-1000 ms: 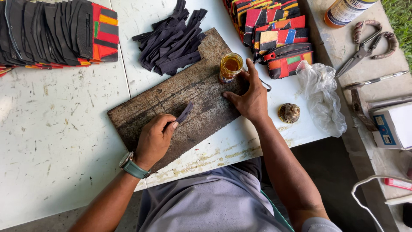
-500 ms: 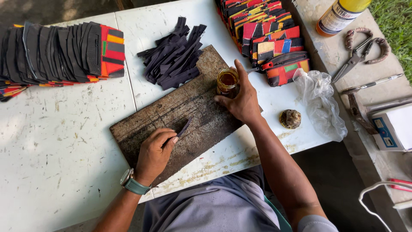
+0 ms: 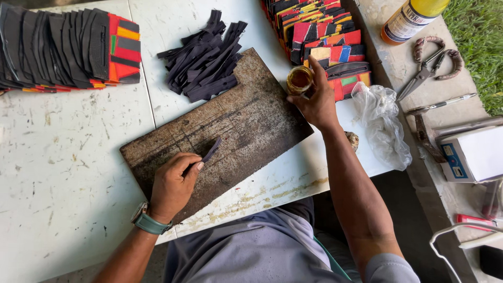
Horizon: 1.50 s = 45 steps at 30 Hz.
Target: The person pours a yellow liquid from a bottle into a small jar, then uses a small applicator to apply the liquid to black zipper strips laid on a wooden board. The person handles multiple zipper strips one at a time, applying the liquid along their length.
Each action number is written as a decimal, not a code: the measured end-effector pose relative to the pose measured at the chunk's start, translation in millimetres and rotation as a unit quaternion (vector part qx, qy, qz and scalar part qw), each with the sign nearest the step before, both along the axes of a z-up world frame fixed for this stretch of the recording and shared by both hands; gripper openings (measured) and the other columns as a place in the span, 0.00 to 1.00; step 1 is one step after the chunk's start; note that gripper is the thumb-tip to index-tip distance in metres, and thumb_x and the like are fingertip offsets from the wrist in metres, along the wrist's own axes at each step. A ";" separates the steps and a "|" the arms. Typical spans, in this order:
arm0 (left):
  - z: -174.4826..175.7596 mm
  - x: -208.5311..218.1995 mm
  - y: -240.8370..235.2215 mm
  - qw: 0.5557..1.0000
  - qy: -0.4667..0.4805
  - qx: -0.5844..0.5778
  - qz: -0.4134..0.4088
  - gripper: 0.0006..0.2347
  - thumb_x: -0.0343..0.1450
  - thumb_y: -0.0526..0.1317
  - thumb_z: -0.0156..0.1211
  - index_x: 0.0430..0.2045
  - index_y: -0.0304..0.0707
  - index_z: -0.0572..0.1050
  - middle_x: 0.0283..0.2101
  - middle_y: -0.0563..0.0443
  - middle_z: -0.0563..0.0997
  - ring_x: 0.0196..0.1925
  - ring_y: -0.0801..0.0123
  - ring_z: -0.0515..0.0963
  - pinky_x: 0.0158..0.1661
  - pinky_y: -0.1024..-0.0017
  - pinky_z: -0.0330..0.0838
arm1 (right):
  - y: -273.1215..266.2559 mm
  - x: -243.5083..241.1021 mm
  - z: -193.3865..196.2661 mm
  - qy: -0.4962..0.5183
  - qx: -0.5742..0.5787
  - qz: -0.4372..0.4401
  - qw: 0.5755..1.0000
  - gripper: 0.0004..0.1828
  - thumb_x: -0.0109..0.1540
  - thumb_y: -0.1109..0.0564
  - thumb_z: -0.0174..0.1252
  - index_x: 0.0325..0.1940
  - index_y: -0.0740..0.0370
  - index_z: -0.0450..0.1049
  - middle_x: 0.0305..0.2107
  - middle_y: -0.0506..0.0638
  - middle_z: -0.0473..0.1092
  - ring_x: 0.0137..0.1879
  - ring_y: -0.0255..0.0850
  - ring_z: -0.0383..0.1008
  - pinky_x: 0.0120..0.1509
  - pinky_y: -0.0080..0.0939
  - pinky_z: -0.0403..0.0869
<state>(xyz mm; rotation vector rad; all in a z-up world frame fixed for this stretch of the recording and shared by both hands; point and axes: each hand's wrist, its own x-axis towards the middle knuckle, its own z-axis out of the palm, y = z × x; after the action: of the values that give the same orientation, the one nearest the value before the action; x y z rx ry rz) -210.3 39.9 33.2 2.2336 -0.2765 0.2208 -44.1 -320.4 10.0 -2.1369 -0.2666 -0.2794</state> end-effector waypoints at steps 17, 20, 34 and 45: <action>-2.6 -10.0 10.8 0.999 -0.017 0.022 0.028 0.06 0.71 0.35 0.65 0.38 0.31 0.79 0.41 0.42 0.83 0.40 0.55 0.85 0.39 0.65 0.78 | 25.2 -15.6 -18.4 -0.024 0.036 -0.028 0.999 0.54 0.55 0.72 0.70 0.79 0.60 0.48 0.70 0.59 0.63 0.76 0.50 0.64 0.79 0.45 0.66; -2.8 -15.8 17.8 0.999 -0.024 0.025 0.034 0.06 0.71 0.35 0.65 0.38 0.31 0.79 0.41 0.42 0.83 0.41 0.55 0.85 0.40 0.65 0.78 | 30.6 -19.6 -26.2 -0.020 0.043 -0.017 0.999 0.53 0.55 0.72 0.70 0.79 0.60 0.49 0.71 0.59 0.62 0.76 0.49 0.63 0.78 0.45 0.66; 0.6 -11.7 23.4 0.995 0.075 -0.026 0.065 0.08 0.71 0.37 0.65 0.38 0.31 0.80 0.35 0.45 0.84 0.31 0.68 0.83 0.31 0.70 0.74 | 1.5 -32.1 21.3 0.038 0.285 0.025 0.957 0.59 0.59 0.69 0.72 0.81 0.58 0.38 0.61 0.55 0.68 0.67 0.47 0.73 0.70 0.49 0.75; 14.6 -41.6 52.0 0.956 0.180 -0.224 0.057 0.07 0.73 0.37 0.63 0.39 0.32 0.79 0.33 0.55 0.85 0.35 0.82 0.78 0.36 0.80 0.72 | 14.0 10.9 -24.1 0.040 0.170 -0.008 0.985 0.56 0.60 0.68 0.73 0.82 0.62 0.43 0.59 0.56 0.68 0.65 0.45 0.75 0.70 0.44 0.78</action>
<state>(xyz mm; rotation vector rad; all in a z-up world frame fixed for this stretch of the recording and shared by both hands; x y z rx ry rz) -251.9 92.0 47.7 1.7944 0.0945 -0.0623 -33.2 -306.3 -14.1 -1.8086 -0.1428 -0.2308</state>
